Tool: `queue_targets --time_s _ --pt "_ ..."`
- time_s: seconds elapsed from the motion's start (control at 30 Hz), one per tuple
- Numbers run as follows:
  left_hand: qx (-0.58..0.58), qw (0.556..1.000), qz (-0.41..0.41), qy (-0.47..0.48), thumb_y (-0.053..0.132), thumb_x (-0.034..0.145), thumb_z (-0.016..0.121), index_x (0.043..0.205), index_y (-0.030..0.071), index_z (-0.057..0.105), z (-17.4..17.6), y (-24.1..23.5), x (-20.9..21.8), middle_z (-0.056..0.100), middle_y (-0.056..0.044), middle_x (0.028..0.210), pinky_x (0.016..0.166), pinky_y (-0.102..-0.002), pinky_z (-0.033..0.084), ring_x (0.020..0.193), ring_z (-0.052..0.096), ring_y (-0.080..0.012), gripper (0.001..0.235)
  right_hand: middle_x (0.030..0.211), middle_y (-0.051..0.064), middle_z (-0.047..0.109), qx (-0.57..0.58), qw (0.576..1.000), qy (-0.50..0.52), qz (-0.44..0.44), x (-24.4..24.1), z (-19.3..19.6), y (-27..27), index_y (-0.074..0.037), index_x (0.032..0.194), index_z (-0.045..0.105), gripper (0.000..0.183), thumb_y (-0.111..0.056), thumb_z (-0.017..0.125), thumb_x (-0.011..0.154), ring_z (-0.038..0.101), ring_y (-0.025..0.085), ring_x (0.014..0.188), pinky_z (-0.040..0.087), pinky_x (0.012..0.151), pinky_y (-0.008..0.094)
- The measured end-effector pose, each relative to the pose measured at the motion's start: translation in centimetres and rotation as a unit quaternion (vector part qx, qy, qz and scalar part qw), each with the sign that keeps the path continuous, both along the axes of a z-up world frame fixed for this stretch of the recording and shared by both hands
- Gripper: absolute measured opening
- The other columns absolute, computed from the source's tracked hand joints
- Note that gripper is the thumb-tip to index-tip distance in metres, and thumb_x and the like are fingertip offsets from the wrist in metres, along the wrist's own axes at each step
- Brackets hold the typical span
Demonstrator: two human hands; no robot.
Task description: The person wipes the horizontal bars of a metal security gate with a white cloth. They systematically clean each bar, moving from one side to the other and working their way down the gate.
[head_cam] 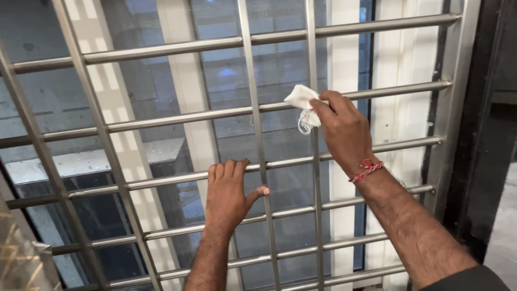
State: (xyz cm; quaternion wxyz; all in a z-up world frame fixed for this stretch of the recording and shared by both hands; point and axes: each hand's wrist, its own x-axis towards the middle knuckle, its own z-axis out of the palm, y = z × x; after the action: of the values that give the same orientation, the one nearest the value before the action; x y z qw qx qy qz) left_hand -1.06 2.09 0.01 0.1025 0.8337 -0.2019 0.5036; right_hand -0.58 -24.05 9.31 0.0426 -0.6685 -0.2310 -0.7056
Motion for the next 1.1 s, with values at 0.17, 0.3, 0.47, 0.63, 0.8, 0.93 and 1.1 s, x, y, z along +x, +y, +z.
queue_targets --time_s 0.17,0.3,0.47,0.63,0.8,0.93,1.1 --pt "-0.004 1.000 0.003 0.007 0.068 0.072 0.070 0.132 0.003 0.060 -0.2 -0.3 0.2 0.061 -0.012 0.117 0.109 -0.049 0.035 0.115 0.052 -0.0316 0.089 0.113 0.007 0.067 0.000 0.999 0.026 0.047 -0.4 -3.6 -0.8 -0.006 0.115 0.075 0.020 -0.002 0.072 0.096 0.071 0.026 0.100 0.061 0.080 0.038" --pt "-0.001 1.000 0.017 -0.002 0.068 0.072 0.071 0.132 0.003 0.060 -0.5 -0.3 0.2 0.061 -0.013 0.118 0.110 -0.050 0.034 0.117 0.052 -0.0320 0.090 0.111 0.010 0.068 0.001 0.997 0.062 0.049 -0.5 -7.4 -0.8 -0.005 0.116 0.075 0.023 -0.005 0.074 0.093 0.070 0.025 0.092 0.061 0.074 0.036" --pt "-0.006 1.000 0.021 0.009 0.069 0.070 0.072 0.133 0.004 0.060 -0.2 -0.6 -0.1 0.062 -0.013 0.120 0.111 -0.050 0.034 0.120 0.051 -0.0317 0.091 0.113 0.012 0.069 0.006 0.995 0.093 0.044 0.1 -9.4 -0.1 -0.004 0.116 0.075 0.026 -0.005 0.074 0.091 0.072 0.024 0.095 0.063 0.076 0.033" --pt "-0.001 0.999 0.031 0.022 0.066 0.070 0.075 0.130 0.001 0.061 0.1 -0.6 -0.2 0.061 -0.014 0.120 0.111 -0.050 0.033 0.121 0.051 -0.0323 0.090 0.118 0.012 0.071 -0.032 0.989 0.117 0.087 0.2 -9.7 5.6 -0.007 0.118 0.075 0.029 -0.003 0.074 0.089 0.073 0.025 0.104 0.064 0.081 0.031" --pt "0.016 0.999 0.047 0.008 0.058 0.073 0.079 0.123 0.001 0.064 -1.0 0.1 1.1 0.061 -0.014 0.124 0.112 -0.048 0.035 0.124 0.051 -0.0319 0.077 0.122 0.015 0.068 -0.084 0.986 0.100 0.103 -0.8 -9.5 9.3 -0.003 0.118 0.073 0.038 -0.005 0.075 0.080 0.071 0.028 0.108 0.064 0.080 0.032" --pt "0.000 1.000 0.023 -0.002 0.060 0.072 0.079 0.125 -0.001 0.062 -0.4 -0.2 0.1 0.061 -0.014 0.121 0.110 -0.048 0.035 0.120 0.052 -0.0323 0.083 0.123 0.011 0.067 -0.106 0.984 0.119 0.079 -0.5 -9.9 7.9 -0.002 0.119 0.074 0.039 -0.003 0.074 0.080 0.069 0.025 0.107 0.065 0.076 0.032" --pt "-0.011 1.000 0.012 0.010 0.066 0.070 0.074 0.132 0.002 0.060 -0.4 -0.5 -0.3 0.061 -0.012 0.119 0.110 -0.049 0.035 0.118 0.051 -0.0312 0.090 0.119 0.015 0.068 -0.132 0.985 0.109 -0.007 1.5 -10.9 2.6 0.000 0.117 0.074 0.030 -0.005 0.072 0.088 0.069 0.026 0.107 0.065 0.072 0.029"
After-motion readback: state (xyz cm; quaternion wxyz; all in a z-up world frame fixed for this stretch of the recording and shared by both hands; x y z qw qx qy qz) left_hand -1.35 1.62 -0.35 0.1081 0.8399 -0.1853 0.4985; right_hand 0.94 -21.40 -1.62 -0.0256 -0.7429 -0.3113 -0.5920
